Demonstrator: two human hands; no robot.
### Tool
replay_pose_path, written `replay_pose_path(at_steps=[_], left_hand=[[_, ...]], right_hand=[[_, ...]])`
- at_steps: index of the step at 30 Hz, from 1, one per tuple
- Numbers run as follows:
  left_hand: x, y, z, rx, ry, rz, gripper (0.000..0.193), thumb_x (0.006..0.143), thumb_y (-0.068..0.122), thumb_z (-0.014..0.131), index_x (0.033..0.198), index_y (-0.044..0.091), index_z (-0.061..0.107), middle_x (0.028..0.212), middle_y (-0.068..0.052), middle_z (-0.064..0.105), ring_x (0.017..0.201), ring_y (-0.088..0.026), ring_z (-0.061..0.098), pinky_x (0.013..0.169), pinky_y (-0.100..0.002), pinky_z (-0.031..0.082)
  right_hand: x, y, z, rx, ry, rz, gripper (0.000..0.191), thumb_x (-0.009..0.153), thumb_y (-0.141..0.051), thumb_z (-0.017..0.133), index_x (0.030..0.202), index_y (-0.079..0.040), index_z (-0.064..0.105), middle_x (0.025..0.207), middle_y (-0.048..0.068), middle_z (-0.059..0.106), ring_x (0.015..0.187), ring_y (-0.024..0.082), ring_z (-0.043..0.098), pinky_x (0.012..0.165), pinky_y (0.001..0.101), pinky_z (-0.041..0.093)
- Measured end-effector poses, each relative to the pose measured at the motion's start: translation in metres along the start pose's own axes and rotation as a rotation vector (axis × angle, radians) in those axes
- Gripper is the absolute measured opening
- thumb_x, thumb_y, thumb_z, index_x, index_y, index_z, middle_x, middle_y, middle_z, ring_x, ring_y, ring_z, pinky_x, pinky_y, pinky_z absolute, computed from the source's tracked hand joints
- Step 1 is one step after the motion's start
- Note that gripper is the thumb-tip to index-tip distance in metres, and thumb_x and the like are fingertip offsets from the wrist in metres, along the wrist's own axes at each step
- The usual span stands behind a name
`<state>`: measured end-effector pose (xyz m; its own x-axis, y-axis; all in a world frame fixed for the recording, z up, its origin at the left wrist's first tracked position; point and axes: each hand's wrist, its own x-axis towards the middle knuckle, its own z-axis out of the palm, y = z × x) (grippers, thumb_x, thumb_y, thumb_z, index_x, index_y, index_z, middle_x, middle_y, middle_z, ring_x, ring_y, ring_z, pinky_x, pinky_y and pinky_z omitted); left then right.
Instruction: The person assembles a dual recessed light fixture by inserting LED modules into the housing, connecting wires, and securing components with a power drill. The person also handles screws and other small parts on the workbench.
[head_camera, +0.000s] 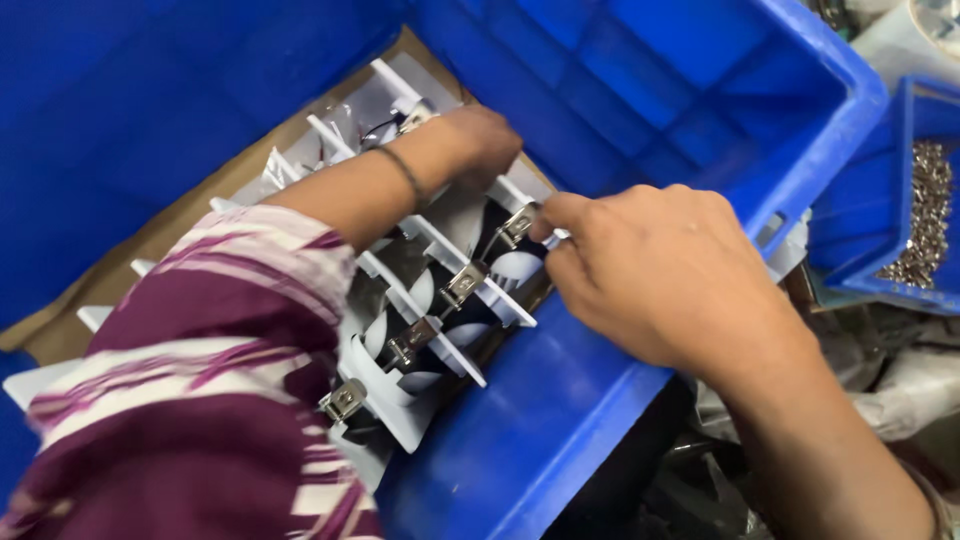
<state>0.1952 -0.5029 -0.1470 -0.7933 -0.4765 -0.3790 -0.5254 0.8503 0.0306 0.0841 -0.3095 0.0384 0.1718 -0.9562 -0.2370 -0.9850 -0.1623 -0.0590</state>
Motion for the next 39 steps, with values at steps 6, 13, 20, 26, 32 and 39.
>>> replay_pose_path(at_steps=[6, 13, 20, 26, 32, 39], left_hand=[[-0.030, -0.009, 0.012, -0.040, -0.170, 0.009, 0.025, 0.081, 0.021, 0.074, 0.104, 0.024, 0.081, 0.106, -0.011, 0.076, 0.104, -0.033, 0.071, 0.090, -0.045, 0.056], [-0.044, 0.005, 0.007, -0.097, 0.044, -0.102, 0.019, 0.082, 0.031, 0.072, 0.089, 0.016, 0.080, 0.097, -0.014, 0.075, 0.095, -0.034, 0.073, 0.082, -0.045, 0.058], [-0.017, -0.009, 0.076, 0.074, 0.308, -0.088, 0.015, 0.080, 0.024, 0.065, 0.073, 0.019, 0.078, 0.078, -0.013, 0.076, 0.081, -0.032, 0.075, 0.104, -0.056, 0.046], [-0.063, 0.010, -0.011, 0.309, 0.227, -0.139, 0.026, 0.103, 0.031, 0.059, 0.123, 0.025, 0.073, 0.108, -0.011, 0.078, 0.102, -0.032, 0.075, 0.089, -0.049, 0.059], [-0.114, 0.162, -0.121, 0.050, 0.550, 0.049, 0.088, 0.082, 0.043, 0.078, 0.159, 0.025, 0.040, 0.135, -0.018, 0.064, 0.124, -0.035, 0.062, 0.101, -0.047, 0.051], [-0.107, 0.279, -0.115, -0.303, 0.531, 0.846, 0.084, 0.078, 0.044, 0.075, 0.152, 0.017, 0.047, 0.146, -0.024, 0.054, 0.135, -0.039, 0.050, 0.104, -0.050, 0.042]], right_hand=[[-0.001, 0.005, -0.001, 0.030, -0.080, 0.028, 0.034, 0.094, -0.034, 0.055, 0.122, -0.028, 0.073, 0.076, 0.010, 0.075, 0.073, 0.036, 0.071, 0.070, 0.0512, 0.055], [-0.011, 0.006, 0.009, 0.272, 0.236, -0.116, 0.025, 0.091, -0.023, 0.059, 0.110, -0.020, 0.075, 0.081, 0.010, 0.075, 0.075, 0.034, 0.072, 0.067, 0.0490, 0.055], [-0.077, 0.014, 0.029, 0.305, 0.573, -0.396, 0.028, 0.088, -0.016, 0.065, 0.116, -0.014, 0.069, 0.123, 0.008, 0.067, 0.121, 0.033, 0.062, 0.102, 0.0546, 0.044], [-0.241, 0.014, 0.069, 0.454, 0.365, -0.232, 0.038, 0.092, -0.018, 0.070, 0.130, -0.013, 0.065, 0.148, 0.012, 0.057, 0.132, 0.034, 0.056, 0.106, 0.0470, 0.047], [-0.436, 0.009, 0.122, 0.706, 0.497, 0.371, 0.034, 0.092, -0.015, 0.070, 0.125, -0.011, 0.071, 0.136, 0.008, 0.071, 0.123, 0.028, 0.065, 0.101, 0.0399, 0.054], [-0.571, -0.060, 0.216, 0.620, 1.131, 1.060, 0.033, 0.091, -0.009, 0.069, 0.124, -0.007, 0.070, 0.133, 0.010, 0.071, 0.129, 0.028, 0.066, 0.109, 0.0385, 0.048]])
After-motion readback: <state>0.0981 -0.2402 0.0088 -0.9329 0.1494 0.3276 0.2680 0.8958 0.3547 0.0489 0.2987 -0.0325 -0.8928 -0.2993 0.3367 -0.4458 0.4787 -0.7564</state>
